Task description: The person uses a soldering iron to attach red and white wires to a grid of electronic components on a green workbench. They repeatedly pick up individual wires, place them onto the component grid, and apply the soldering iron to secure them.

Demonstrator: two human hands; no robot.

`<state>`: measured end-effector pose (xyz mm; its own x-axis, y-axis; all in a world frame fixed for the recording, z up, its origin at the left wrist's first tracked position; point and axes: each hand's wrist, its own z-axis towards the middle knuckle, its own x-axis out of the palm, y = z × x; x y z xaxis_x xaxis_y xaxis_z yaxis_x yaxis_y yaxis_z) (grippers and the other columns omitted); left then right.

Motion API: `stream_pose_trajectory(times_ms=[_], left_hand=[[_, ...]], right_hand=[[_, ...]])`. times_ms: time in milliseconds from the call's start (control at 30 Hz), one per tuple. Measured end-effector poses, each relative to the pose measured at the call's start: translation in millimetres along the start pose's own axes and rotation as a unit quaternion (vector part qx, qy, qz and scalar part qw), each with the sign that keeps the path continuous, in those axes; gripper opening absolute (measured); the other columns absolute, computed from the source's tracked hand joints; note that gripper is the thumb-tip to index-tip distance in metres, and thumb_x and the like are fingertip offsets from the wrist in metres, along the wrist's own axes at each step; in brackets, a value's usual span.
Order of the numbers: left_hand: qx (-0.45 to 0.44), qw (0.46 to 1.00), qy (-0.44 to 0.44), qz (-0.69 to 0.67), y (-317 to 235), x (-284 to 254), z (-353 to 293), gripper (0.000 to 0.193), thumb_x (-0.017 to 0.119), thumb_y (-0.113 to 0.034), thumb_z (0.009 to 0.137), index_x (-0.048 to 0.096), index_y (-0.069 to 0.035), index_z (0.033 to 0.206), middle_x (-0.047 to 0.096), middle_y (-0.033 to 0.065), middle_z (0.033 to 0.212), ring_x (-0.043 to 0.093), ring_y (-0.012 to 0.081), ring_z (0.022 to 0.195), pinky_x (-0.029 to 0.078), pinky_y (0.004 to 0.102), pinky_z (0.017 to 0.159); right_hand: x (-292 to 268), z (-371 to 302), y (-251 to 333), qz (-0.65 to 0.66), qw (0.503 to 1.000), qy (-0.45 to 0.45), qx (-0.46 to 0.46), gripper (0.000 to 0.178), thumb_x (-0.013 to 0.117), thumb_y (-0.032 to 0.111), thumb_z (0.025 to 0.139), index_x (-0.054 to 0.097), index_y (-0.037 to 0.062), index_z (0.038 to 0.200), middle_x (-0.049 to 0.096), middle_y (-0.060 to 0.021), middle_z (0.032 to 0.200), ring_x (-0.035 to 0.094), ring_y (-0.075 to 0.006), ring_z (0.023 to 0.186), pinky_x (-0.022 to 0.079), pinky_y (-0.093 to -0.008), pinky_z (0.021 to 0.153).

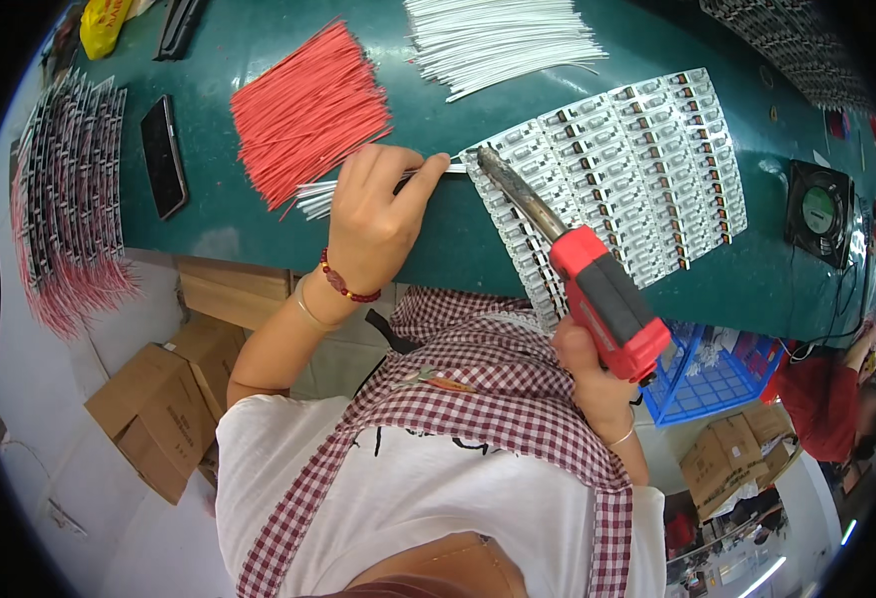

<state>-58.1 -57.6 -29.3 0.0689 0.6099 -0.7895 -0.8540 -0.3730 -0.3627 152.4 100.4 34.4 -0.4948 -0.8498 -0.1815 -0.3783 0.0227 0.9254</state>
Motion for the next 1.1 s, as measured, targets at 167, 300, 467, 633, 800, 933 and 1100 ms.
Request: stream_pose_trajectory(times_ms=[167, 300, 467, 633, 800, 933, 1100], left_hand=[[0.014, 1.0, 0.019, -0.015, -4.6, -1.3, -6.7, 0.04, 0.064, 0.005, 0.065, 0.069, 0.0, 0.104, 0.056, 0.0069, 0.084, 0.052, 0.0216, 0.073, 0.044, 0.0335, 0.064], [0.014, 0.999, 0.042, -0.025, -4.1, 0.7, -7.2, 0.042, 0.064, 0.005, 0.065, 0.069, 0.0, 0.106, 0.056, 0.0067, 0.084, 0.051, 0.0217, 0.073, 0.044, 0.0336, 0.064], [0.004, 0.999, 0.05, -0.017, -5.2, 1.2, -6.5, 0.04, 0.064, 0.005, 0.066, 0.069, 0.001, 0.105, 0.054, 0.0066, 0.083, 0.051, 0.0217, 0.073, 0.044, 0.0337, 0.064], [0.007, 0.998, 0.053, -0.01, -6.4, 2.2, -5.4, 0.037, 0.065, 0.004, 0.066, 0.069, 0.001, 0.103, 0.054, 0.0066, 0.083, 0.051, 0.0215, 0.073, 0.044, 0.0339, 0.065], [0.006, 0.998, 0.057, -0.007, -7.7, 3.8, -5.7, 0.036, 0.065, 0.004, 0.067, 0.069, 0.001, 0.103, 0.054, 0.0067, 0.083, 0.051, 0.0215, 0.073, 0.044, 0.0339, 0.065], [0.009, 0.998, 0.054, -0.002, -8.3, 4.9, -5.3, 0.035, 0.067, 0.004, 0.068, 0.07, 0.001, 0.102, 0.054, 0.0068, 0.084, 0.051, 0.0217, 0.073, 0.044, 0.034, 0.065], [0.011, 0.999, 0.045, -0.004, -8.2, 3.7, -4.5, 0.036, 0.067, 0.005, 0.066, 0.069, 0.001, 0.102, 0.055, 0.0065, 0.083, 0.052, 0.0214, 0.072, 0.044, 0.0332, 0.063]], right_hand=[[-9.7, -5.2, -14.4, 0.022, 1.0, 0.004, 0.002, 0.05, 0.061, 0.04, 0.094, 0.053, -0.0015, 0.121, 0.057, -0.0077, 0.067, 0.046, -0.01, 0.051, 0.036, -0.0239, 0.047], [-8.3, -4.7, -10.7, 0.022, 0.999, 0.025, 0.023, 0.048, 0.06, 0.04, 0.094, 0.054, -0.0019, 0.116, 0.055, -0.0069, 0.064, 0.047, -0.0101, 0.051, 0.036, -0.0244, 0.047], [-12.2, -5.3, -22.7, -0.054, 0.998, 0.038, 0.008, 0.04, 0.061, 0.034, 0.094, 0.053, -0.0029, 0.107, 0.056, -0.0067, 0.065, 0.048, -0.01, 0.051, 0.037, -0.0243, 0.048], [-11.3, -8.1, -28.2, -0.072, 0.997, 0.023, 0.005, 0.039, 0.062, 0.032, 0.093, 0.053, -0.0031, 0.109, 0.057, -0.0067, 0.066, 0.049, -0.01, 0.052, 0.037, -0.0241, 0.048], [-9.8, -8.9, -21.9, 0.0, 1.0, 0.01, -0.012, 0.044, 0.062, 0.032, 0.093, 0.053, -0.0032, 0.117, 0.058, -0.0074, 0.069, 0.047, -0.0099, 0.052, 0.037, -0.0242, 0.048], [-11.7, -8.7, -21.7, 0.005, 1.0, 0.009, 0.001, 0.046, 0.062, 0.032, 0.093, 0.052, -0.003, 0.121, 0.058, -0.0077, 0.07, 0.046, -0.01, 0.051, 0.037, -0.0244, 0.047], [-18.4, -7.3, -16.6, 0.02, 0.998, 0.05, 0.042, 0.01, 0.062, 0.007, 0.093, 0.064, -0.0006, 0.1, 0.061, -0.003, 0.083, 0.056, -0.0119, 0.075, 0.046, -0.0286, 0.068]])
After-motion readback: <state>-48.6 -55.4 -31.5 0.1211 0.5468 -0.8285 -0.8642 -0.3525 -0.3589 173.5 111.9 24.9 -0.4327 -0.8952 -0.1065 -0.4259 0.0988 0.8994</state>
